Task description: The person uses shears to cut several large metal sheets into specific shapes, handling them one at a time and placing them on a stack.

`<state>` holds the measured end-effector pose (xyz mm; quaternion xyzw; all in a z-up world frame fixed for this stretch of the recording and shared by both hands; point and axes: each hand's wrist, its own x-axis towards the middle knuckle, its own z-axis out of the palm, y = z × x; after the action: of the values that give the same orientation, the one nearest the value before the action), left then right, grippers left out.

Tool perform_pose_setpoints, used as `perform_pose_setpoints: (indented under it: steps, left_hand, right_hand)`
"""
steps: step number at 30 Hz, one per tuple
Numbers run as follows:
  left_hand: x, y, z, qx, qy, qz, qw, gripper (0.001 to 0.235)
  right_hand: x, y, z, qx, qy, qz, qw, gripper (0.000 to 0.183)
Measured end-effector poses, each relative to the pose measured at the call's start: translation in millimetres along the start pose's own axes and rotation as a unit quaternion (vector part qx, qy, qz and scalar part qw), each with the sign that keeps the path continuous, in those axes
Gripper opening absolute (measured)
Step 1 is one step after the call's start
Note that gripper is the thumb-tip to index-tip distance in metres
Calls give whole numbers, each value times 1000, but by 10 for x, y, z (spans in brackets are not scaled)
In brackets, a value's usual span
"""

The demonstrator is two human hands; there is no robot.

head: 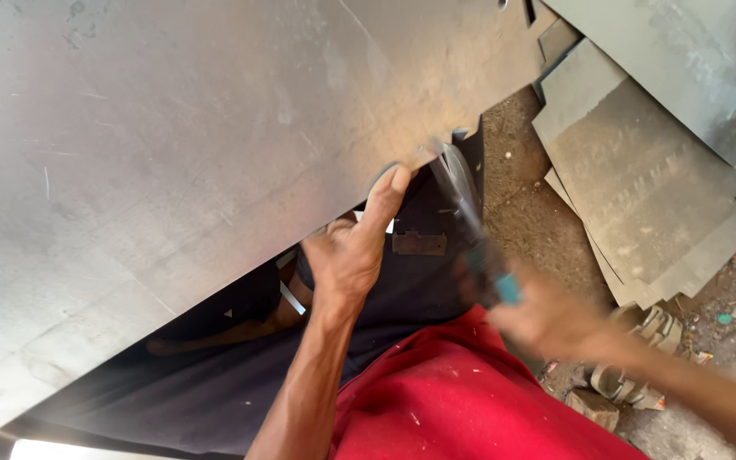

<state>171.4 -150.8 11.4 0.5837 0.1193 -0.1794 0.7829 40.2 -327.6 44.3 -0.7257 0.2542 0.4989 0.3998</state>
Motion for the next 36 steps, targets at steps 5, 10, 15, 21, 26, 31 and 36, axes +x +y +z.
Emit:
perform_pose_setpoints:
  steps: [5,10,15,21,26,31,36]
  left_hand:
    - [2,-165,12,13,11,-13,1000,22]
    - [-26,-388,-62,-3,12,-19,1000,21]
    - [-29,-453,-6,-73,68,3,995,46]
    - [-78,-467,576,-127,110,-39,985,55]
    - [-34,-531,263,-25,4,62,998,39]
    - [96,-552,88,-2,-85,97,992,28]
    - [-23,-432,548,56,-80,-78,992,30]
  right_hand:
    - [173,-231,784,223,107,-169,954,41]
    - [282,-242,951,215,189,-188,939,24]
    - [211,61,343,-20,235,-42,971,16]
    - [52,220,396,-23,268,-162,949,15]
    - [333,385,644,16,209,-153,966,20]
    - [361,470,706,23,193,-134,972,19]
    - [347,357,704,111,159,-106,975,18]
